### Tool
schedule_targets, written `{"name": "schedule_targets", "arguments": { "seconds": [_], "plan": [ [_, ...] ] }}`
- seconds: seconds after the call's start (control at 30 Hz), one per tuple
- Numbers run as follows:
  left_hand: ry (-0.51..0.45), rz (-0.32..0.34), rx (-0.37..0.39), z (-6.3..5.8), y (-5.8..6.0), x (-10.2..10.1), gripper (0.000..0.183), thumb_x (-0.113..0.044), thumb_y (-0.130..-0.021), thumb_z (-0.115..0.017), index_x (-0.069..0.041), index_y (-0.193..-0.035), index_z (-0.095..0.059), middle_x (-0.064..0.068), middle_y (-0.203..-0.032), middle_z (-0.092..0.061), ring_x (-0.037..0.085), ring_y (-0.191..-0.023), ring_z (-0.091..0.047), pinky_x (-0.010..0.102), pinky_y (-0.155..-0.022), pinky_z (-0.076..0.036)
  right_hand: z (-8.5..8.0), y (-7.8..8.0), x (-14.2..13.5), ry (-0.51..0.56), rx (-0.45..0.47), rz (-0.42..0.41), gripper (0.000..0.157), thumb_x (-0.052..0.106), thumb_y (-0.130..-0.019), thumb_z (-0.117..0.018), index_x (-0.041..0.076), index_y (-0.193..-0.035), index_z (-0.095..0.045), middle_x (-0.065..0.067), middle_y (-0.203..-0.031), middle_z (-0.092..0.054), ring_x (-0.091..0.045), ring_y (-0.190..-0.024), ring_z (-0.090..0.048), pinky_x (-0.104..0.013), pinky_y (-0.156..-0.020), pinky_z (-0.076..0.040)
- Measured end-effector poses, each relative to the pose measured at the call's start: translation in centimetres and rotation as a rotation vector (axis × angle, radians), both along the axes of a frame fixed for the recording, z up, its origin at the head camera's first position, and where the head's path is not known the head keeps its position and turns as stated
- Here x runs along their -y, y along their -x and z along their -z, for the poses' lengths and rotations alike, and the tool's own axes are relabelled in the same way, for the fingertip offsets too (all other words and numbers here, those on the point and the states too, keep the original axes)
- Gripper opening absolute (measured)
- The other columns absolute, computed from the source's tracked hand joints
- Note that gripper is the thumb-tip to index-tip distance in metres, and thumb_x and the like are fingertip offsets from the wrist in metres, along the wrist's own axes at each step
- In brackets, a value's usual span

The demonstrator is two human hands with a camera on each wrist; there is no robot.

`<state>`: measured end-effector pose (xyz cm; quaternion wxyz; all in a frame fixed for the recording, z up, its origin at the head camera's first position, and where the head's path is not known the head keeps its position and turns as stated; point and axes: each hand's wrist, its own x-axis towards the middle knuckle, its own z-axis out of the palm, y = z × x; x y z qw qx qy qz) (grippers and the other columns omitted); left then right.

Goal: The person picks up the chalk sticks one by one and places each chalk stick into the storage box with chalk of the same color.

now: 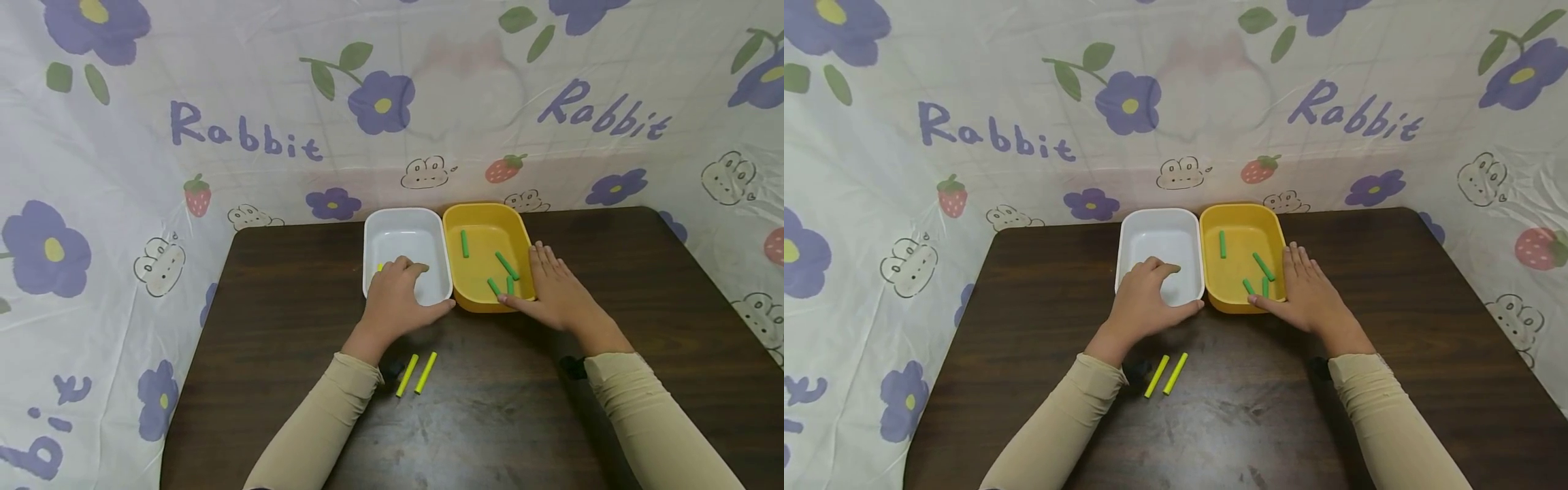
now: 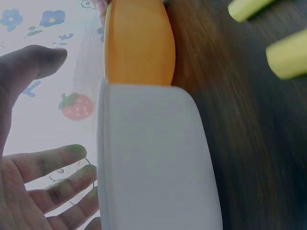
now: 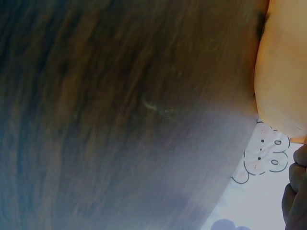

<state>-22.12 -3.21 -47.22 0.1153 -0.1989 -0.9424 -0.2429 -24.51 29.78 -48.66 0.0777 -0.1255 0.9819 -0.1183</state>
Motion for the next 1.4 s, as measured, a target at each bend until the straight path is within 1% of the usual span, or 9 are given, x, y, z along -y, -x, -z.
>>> {"name": "schedule_targets", "arguments": {
  "seconds": [0.17, 0.37, 0.53, 0.67, 0.77, 0.87, 1.03, 1.17, 1.4],
  "plan": [
    [-0.005, -0.019, -0.004, 0.2, 0.0, 1.0, 0.077, -0.072, -0.082, -0.075, -0.011, -0.129, -0.074, 0.007, -0.116, -0.067, 0.025, -0.099, -0.063, 0.045, -0.087, -0.055, -0.2, 0.0, 0.1, -0.005, 0.002, -0.004, 0.124, 0.081, -0.096, -0.047, -0.005, -0.167, 0.006, -0.029, -0.176, 0.004, -0.049, -0.164, -0.003, -0.066, -0.13, -0.01],
    [0.003, -0.043, -0.032, 0.7, 0.1, 2.1, 0.08, -0.074, -0.081, -0.076, -0.009, -0.128, -0.075, 0.009, -0.12, -0.065, 0.025, -0.103, -0.063, 0.047, -0.088, -0.056, -0.3, -0.1, 0.1, -0.01, 0.015, -0.001, 0.124, 0.082, -0.096, -0.046, -0.004, -0.167, 0.008, -0.029, -0.176, 0.007, -0.049, -0.164, -0.001, -0.066, -0.131, -0.008],
    [-0.005, -0.051, -0.055, 1.1, 0.3, 3.3, 0.081, -0.074, -0.08, -0.077, -0.008, -0.128, -0.074, 0.014, -0.13, -0.062, 0.031, -0.116, -0.063, 0.053, -0.093, -0.056, -0.2, 0.0, -0.1, -0.005, 0.019, 0.003, 0.123, 0.081, -0.097, -0.047, -0.003, -0.167, 0.01, -0.026, -0.176, 0.011, -0.048, -0.164, 0.001, -0.065, -0.131, -0.007],
    [-0.006, -0.03, -0.062, 1.6, 0.6, 4.6, 0.085, -0.072, -0.081, -0.078, -0.005, -0.132, -0.071, 0.021, -0.144, -0.058, 0.037, -0.132, -0.058, 0.056, -0.107, -0.052, -0.1, 0.0, -0.1, 0.0, 0.014, 0.01, 0.124, 0.082, -0.096, -0.046, -0.003, -0.167, 0.009, -0.025, -0.176, 0.011, -0.047, -0.164, 0.0, -0.065, -0.131, -0.007],
    [-0.006, -0.02, -0.026, 1.9, 0.8, 5.5, 0.09, -0.072, -0.082, -0.077, -0.004, -0.14, -0.066, 0.023, -0.155, -0.051, 0.038, -0.144, -0.051, 0.059, -0.116, -0.046, -0.1, 0.0, 0.0, 0.001, 0.013, 0.011, 0.124, 0.083, -0.096, -0.045, -0.002, -0.167, 0.009, -0.025, -0.176, 0.011, -0.047, -0.164, 0.0, -0.065, -0.131, -0.007],
    [0.004, -0.021, 0.036, 2.0, 0.8, 6.1, 0.098, -0.075, -0.084, -0.074, -0.003, -0.149, -0.058, 0.023, -0.164, -0.043, 0.04, -0.153, -0.042, 0.06, -0.12, -0.042, -0.2, 0.0, 0.0, -0.005, 0.015, 0.007, 0.124, 0.083, -0.096, -0.045, -0.003, -0.167, 0.01, -0.025, -0.176, 0.012, -0.047, -0.164, 0.001, -0.065, -0.131, -0.007],
    [0.036, -0.027, 0.128, 2.1, 1.0, 6.6, 0.117, -0.08, -0.086, -0.067, 0.001, -0.164, -0.034, 0.022, -0.174, -0.026, 0.04, -0.162, -0.026, 0.055, -0.124, -0.038, -0.4, 0.0, 0.0, -0.008, 0.009, 0.002, 0.123, 0.08, -0.097, -0.047, -0.003, -0.167, 0.01, -0.025, -0.176, 0.013, -0.048, -0.164, 0.002, -0.065, -0.131, -0.006],
    [0.046, -0.027, 0.172, 2.3, 1.0, 6.8, 0.125, -0.081, -0.087, -0.064, 0.002, -0.168, -0.019, 0.02, -0.178, -0.015, 0.039, -0.164, -0.019, 0.052, -0.126, -0.033, -0.5, -0.1, 0.1, -0.009, 0.004, 0.001, 0.122, 0.08, -0.097, -0.047, -0.003, -0.167, 0.009, -0.025, -0.176, 0.012, -0.047, -0.164, 0.002, -0.065, -0.131, -0.006],
    [0.072, -0.027, 0.198, 2.9, 1.1, 7.1, 0.129, -0.086, -0.088, -0.056, 0.004, -0.168, -0.01, 0.022, -0.178, -0.001, 0.038, -0.166, -0.006, 0.05, -0.13, -0.024, -0.4, -0.2, 0.3, -0.018, -0.002, -0.001, 0.123, 0.082, -0.096, -0.046, -0.003, -0.167, 0.01, -0.026, -0.176, 0.012, -0.048, -0.164, 0.003, -0.065, -0.131, -0.006]
  ]
}}
